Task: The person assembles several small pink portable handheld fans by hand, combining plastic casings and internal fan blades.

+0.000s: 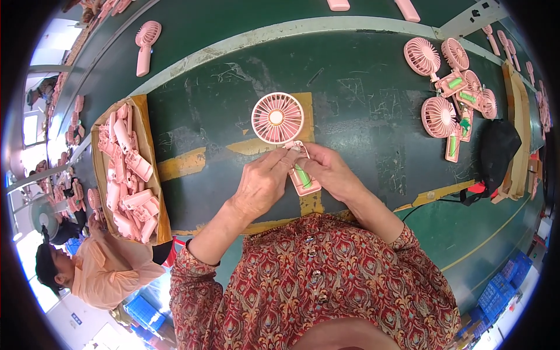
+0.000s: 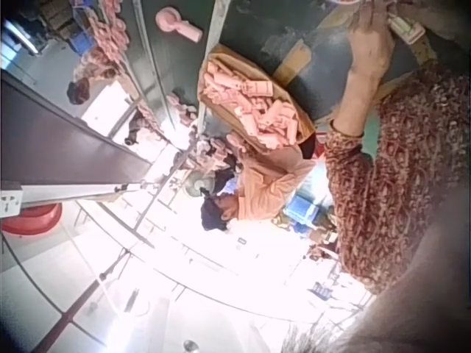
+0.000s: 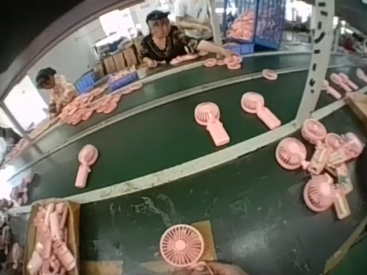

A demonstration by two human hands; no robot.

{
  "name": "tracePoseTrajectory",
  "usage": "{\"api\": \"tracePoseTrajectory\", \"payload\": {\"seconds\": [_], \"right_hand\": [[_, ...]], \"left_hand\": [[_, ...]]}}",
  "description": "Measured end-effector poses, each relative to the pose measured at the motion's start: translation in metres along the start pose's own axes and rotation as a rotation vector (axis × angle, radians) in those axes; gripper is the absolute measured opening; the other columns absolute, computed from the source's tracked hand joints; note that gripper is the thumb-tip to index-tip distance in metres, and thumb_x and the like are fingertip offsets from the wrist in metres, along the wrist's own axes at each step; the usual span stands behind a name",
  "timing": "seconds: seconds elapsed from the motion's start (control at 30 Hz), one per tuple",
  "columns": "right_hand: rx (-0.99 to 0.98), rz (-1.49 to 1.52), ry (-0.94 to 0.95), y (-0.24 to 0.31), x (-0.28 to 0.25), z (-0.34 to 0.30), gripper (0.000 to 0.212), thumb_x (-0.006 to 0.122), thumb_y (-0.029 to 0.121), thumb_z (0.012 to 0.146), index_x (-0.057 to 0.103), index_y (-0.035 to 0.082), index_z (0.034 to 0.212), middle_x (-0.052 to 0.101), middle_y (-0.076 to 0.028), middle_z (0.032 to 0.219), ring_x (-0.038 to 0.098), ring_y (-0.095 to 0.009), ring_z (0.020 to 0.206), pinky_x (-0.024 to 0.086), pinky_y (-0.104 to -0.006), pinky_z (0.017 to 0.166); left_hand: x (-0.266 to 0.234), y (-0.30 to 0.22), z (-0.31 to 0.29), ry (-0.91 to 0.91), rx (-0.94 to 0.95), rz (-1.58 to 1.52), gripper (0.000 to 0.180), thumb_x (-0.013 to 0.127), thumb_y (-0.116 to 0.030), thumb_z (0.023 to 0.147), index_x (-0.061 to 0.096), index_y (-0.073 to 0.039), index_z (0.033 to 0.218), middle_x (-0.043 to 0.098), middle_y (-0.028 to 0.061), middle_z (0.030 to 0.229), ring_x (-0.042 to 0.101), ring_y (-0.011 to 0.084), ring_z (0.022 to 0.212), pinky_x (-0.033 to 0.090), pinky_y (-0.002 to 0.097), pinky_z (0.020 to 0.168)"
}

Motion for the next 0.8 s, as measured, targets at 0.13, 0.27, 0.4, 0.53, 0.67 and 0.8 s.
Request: {"api": "tracePoseTrajectory", "payload": {"seconds": [0.13, 0.27, 0.4, 0.53, 0.67, 0.8], "right_hand": [[0.015, 0.009, -0.005, 0.001, 0.003, 0.000, 0.026, 0.044, 0.006, 0.093, 0.052, 0.000, 0.117, 0.059, -0.002, 0.096, 0.054, -0.006, 0.084, 0.047, -0.0222, 0.072], [-0.020, 0.006, -0.037, 0.003, 0.002, 0.001, 0.026, 0.043, 0.006, 0.093, 0.052, 0.000, 0.117, 0.059, -0.002, 0.096, 0.055, -0.006, 0.084, 0.047, -0.0217, 0.072], [0.039, 0.019, 0.001, -0.001, 0.003, 0.000, 0.026, 0.043, 0.006, 0.093, 0.051, -0.001, 0.117, 0.059, -0.002, 0.097, 0.055, -0.006, 0.085, 0.047, -0.0215, 0.073], [0.010, 0.021, -0.009, 0.000, 0.002, 0.000, 0.026, 0.043, 0.006, 0.093, 0.051, -0.001, 0.117, 0.058, -0.002, 0.098, 0.054, -0.006, 0.086, 0.047, -0.0217, 0.074], [-0.010, 0.020, -0.027, 0.000, 0.002, 0.001, 0.028, 0.043, 0.005, 0.093, 0.051, -0.001, 0.119, 0.058, -0.002, 0.099, 0.054, -0.006, 0.086, 0.046, -0.0217, 0.074], [-0.013, -0.044, -0.049, 0.002, 0.003, -0.001, 0.030, 0.043, 0.004, 0.093, 0.050, 0.000, 0.122, 0.058, -0.002, 0.100, 0.053, -0.006, 0.087, 0.046, -0.0214, 0.075]], "left_hand": [[0.000, 0.000, -0.006, -0.036, 0.016, 0.014, 0.042, 0.060, 0.007, 0.065, 0.058, 0.000, 0.107, 0.060, 0.0127, 0.095, 0.062, 0.0306, 0.081, 0.053, 0.0374, 0.068], [0.002, -0.001, -0.002, 0.002, -0.009, 0.047, 0.037, 0.059, 0.007, 0.067, 0.060, 0.000, 0.104, 0.061, 0.0134, 0.095, 0.063, 0.0306, 0.080, 0.054, 0.0365, 0.066], [-0.004, 0.004, -0.003, -0.027, -0.060, -0.020, 0.040, 0.059, 0.006, 0.066, 0.058, 0.000, 0.105, 0.059, 0.0121, 0.094, 0.062, 0.0298, 0.080, 0.054, 0.0369, 0.067], [0.000, 0.000, -0.004, -0.010, -0.051, 0.039, 0.040, 0.059, 0.006, 0.065, 0.058, 0.001, 0.104, 0.059, 0.0126, 0.094, 0.062, 0.0298, 0.081, 0.054, 0.0366, 0.067], [0.003, -0.004, -0.003, 0.023, -0.065, 0.104, 0.034, 0.058, 0.006, 0.069, 0.061, -0.001, 0.103, 0.060, 0.0124, 0.092, 0.062, 0.0297, 0.080, 0.053, 0.0363, 0.065], [0.007, -0.001, -0.001, 0.098, -0.105, 0.089, 0.038, 0.058, 0.001, 0.067, 0.056, 0.002, 0.105, 0.055, 0.0135, 0.093, 0.060, 0.0307, 0.083, 0.053, 0.0384, 0.067]]}}
Point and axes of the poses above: each hand's wrist, its own z-axis towards the middle knuckle, its own x-axis out of the palm, y = z × x, the point moved 9 cm from there along z, towards the middle knuckle
